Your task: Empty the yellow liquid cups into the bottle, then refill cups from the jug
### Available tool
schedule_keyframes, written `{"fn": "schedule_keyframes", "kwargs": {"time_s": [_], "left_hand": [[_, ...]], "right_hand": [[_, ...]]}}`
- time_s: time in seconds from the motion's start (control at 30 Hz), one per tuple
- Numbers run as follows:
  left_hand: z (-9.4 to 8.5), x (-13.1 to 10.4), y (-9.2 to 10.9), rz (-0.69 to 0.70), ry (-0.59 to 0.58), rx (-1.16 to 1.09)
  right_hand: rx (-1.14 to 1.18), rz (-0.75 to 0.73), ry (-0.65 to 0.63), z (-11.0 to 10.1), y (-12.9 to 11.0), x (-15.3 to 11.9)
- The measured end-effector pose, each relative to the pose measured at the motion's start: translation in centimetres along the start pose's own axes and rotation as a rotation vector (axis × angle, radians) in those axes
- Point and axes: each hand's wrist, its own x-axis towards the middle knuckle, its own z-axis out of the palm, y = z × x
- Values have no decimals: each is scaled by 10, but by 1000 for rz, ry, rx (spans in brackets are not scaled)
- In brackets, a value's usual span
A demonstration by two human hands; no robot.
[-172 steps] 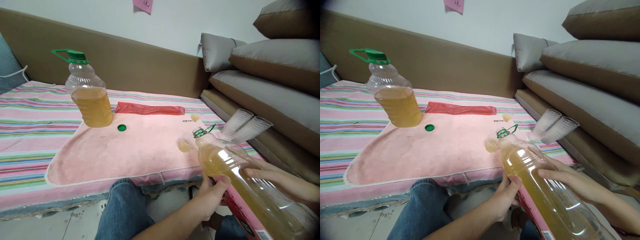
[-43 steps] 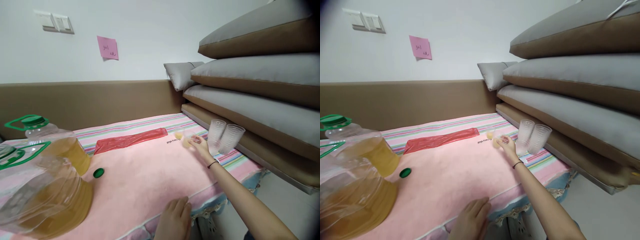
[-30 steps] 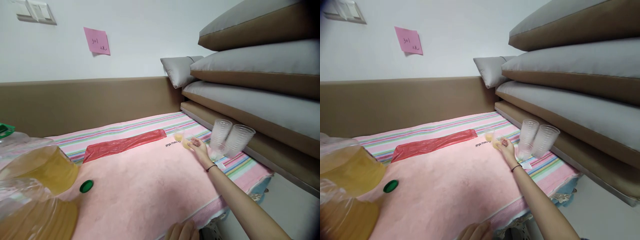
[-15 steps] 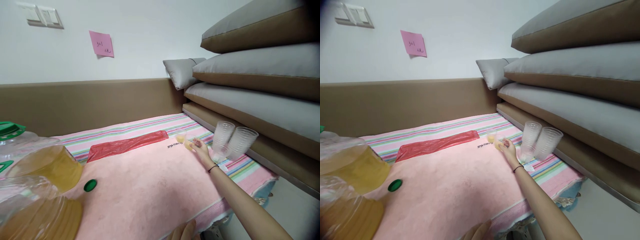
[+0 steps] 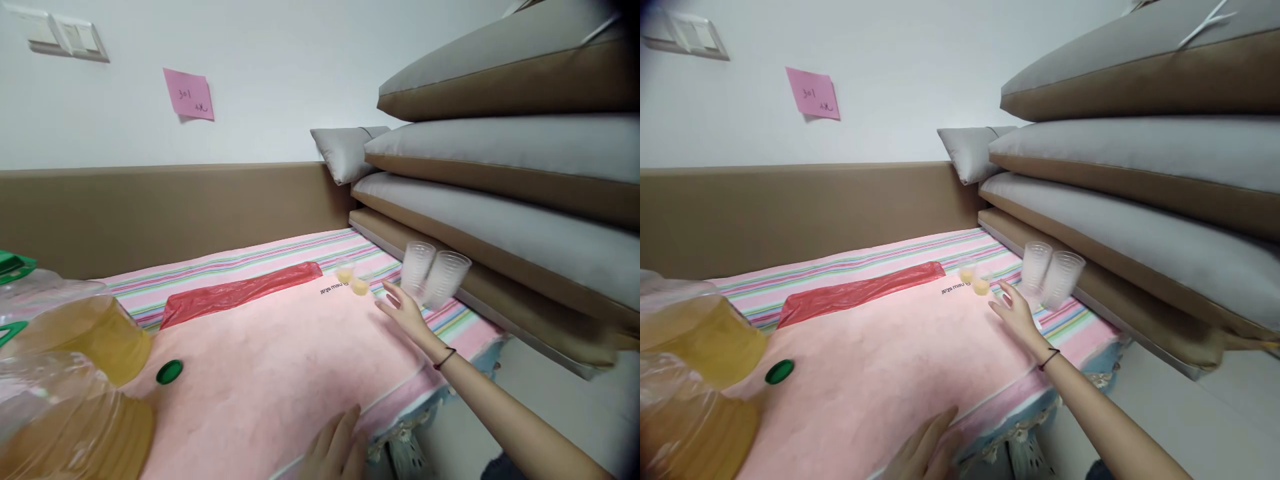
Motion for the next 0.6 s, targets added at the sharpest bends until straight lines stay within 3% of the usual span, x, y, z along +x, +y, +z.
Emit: {"fn": "schedule_keyframes", "kwargs": {"time_s": [0.13, 0.23, 0.43, 0.6], "left_hand": [[-10, 4, -11, 133, -56, -32], [-18, 10, -12, 118, -85, -37], [-24, 13, -13, 74, -131, -40], [-23, 16, -14, 59, -152, -52]], "right_hand": [[-108, -64, 136, -53, -17, -15], [-217, -56, 275, -74, -11, -14], [-357, -56, 375, -65, 13, 3], [-364, -46, 404, -54, 16, 11]]}}
